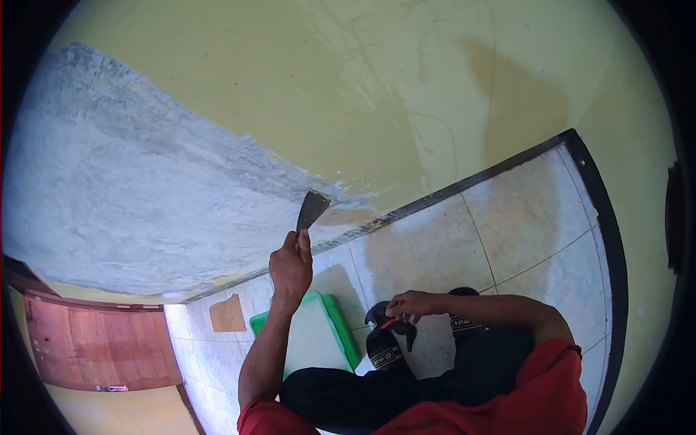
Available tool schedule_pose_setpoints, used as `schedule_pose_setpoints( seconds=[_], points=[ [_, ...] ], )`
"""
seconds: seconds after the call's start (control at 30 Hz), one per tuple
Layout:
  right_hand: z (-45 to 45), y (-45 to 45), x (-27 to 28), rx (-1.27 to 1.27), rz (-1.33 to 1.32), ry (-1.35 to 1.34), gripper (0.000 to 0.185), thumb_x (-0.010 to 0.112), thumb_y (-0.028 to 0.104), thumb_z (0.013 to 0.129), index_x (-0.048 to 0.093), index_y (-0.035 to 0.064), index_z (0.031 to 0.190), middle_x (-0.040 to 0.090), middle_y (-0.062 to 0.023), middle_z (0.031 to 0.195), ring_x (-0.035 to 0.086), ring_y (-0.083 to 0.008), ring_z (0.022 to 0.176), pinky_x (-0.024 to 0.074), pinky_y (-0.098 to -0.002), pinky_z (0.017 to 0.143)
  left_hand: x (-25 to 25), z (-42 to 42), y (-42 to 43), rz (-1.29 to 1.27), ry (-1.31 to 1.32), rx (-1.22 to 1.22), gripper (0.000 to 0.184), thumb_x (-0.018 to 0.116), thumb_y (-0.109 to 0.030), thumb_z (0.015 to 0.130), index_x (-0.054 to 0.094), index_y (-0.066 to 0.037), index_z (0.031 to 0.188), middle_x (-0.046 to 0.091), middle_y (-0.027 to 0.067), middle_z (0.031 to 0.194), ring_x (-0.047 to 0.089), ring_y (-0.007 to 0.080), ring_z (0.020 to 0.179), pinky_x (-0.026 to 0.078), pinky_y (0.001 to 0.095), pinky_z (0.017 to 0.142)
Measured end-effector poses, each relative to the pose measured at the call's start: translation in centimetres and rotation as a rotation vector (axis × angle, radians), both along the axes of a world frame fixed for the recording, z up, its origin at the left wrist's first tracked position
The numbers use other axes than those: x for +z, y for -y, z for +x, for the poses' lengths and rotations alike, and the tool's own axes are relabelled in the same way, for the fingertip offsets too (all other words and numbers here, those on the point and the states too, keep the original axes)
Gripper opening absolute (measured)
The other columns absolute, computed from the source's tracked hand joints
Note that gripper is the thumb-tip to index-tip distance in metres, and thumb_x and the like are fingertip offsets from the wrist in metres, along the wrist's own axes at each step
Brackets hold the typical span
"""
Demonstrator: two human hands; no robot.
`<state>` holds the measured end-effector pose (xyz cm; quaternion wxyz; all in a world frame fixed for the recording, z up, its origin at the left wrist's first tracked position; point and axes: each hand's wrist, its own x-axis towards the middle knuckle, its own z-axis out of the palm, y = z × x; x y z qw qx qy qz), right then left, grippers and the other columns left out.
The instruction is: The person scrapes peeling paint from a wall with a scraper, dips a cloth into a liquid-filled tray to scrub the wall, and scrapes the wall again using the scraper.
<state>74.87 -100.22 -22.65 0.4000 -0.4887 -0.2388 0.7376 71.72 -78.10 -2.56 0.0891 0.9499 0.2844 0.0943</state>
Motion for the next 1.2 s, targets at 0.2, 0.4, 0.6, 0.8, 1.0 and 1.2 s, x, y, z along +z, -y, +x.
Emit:
schedule_pose_setpoints(
  seconds=[0.2, 0.4, 0.6, 0.8, 1.0, 1.2],
  points=[
    [-0.4, -0.6, -0.7, -0.023, -0.021, -0.013, 0.052, 0.063, 0.051, 0.083, 0.057, 0.0073, 0.11, 0.057, -0.0023, 0.089, 0.056, -0.0133, 0.076, 0.0512, -0.0325, 0.067, -0.8, 1.4, 1.6, 0.025, -0.023, -0.064, 0.034, 0.046, -0.031, 0.096, 0.056, -0.004, 0.078, 0.059, 0.0242, 0.063, 0.059, 0.0455, 0.061, 0.045, 0.053, 0.055],
    [-0.6, 0.7, -1.1, -0.031, -0.05, -0.061, 0.049, 0.062, 0.05, 0.084, 0.057, 0.0083, 0.11, 0.057, -0.002, 0.088, 0.057, -0.0126, 0.077, 0.0503, -0.0321, 0.065, -0.4, 1.4, 1.7, -0.046, 0.004, -0.031, 0.031, 0.048, -0.03, 0.095, 0.062, -0.003, 0.09, 0.061, 0.0258, 0.07, 0.059, 0.0469, 0.068, 0.047, 0.0534, 0.061],
    [-1.9, 1.5, -1.3, 0.081, -0.012, -0.062, 0.051, 0.061, 0.052, 0.083, 0.058, 0.0087, 0.109, 0.057, -0.0029, 0.088, 0.057, -0.0135, 0.076, 0.0508, -0.0338, 0.066, -0.8, 0.8, 1.5, -0.095, 0.06, -0.019, 0.033, 0.046, -0.031, 0.096, 0.061, -0.003, 0.086, 0.06, 0.0276, 0.07, 0.06, 0.0469, 0.069, 0.045, 0.0549, 0.061],
    [-1.1, 1.2, -2.1, 0.011, -0.095, -0.03, 0.054, 0.062, 0.052, 0.082, 0.057, 0.0078, 0.112, 0.057, -0.004, 0.088, 0.057, -0.0135, 0.075, 0.0509, -0.0323, 0.063, -1.5, 0.9, 1.3, -0.014, 0.021, 0.024, 0.036, 0.045, -0.032, 0.096, 0.058, -0.002, 0.082, 0.059, 0.0255, 0.063, 0.059, 0.0467, 0.064, 0.044, 0.0554, 0.057],
    [-1.7, 1.4, -2.0, 0.049, -0.04, -0.002, 0.057, 0.062, 0.054, 0.082, 0.056, 0.0079, 0.115, 0.057, -0.0054, 0.089, 0.057, -0.0143, 0.077, 0.0515, -0.0332, 0.065, -1.0, -0.1, 1.9, -0.093, 0.081, -0.004, 0.038, 0.043, -0.032, 0.098, 0.056, 0.0, 0.082, 0.055, 0.0245, 0.062, 0.055, 0.046, 0.063, 0.041, 0.0484, 0.055],
    [-1.4, 2.2, -3.2, 0.044, -0.142, 0.03, 0.055, 0.062, 0.051, 0.084, 0.056, 0.0069, 0.116, 0.059, -0.0062, 0.094, 0.06, -0.0161, 0.082, 0.053, -0.0341, 0.069, -0.2, 0.7, 2.0, -0.06, 0.021, 0.008, 0.033, 0.045, -0.032, 0.097, 0.057, -0.004, 0.084, 0.058, 0.0233, 0.062, 0.058, 0.0456, 0.062, 0.044, 0.0523, 0.055]
  ],
)
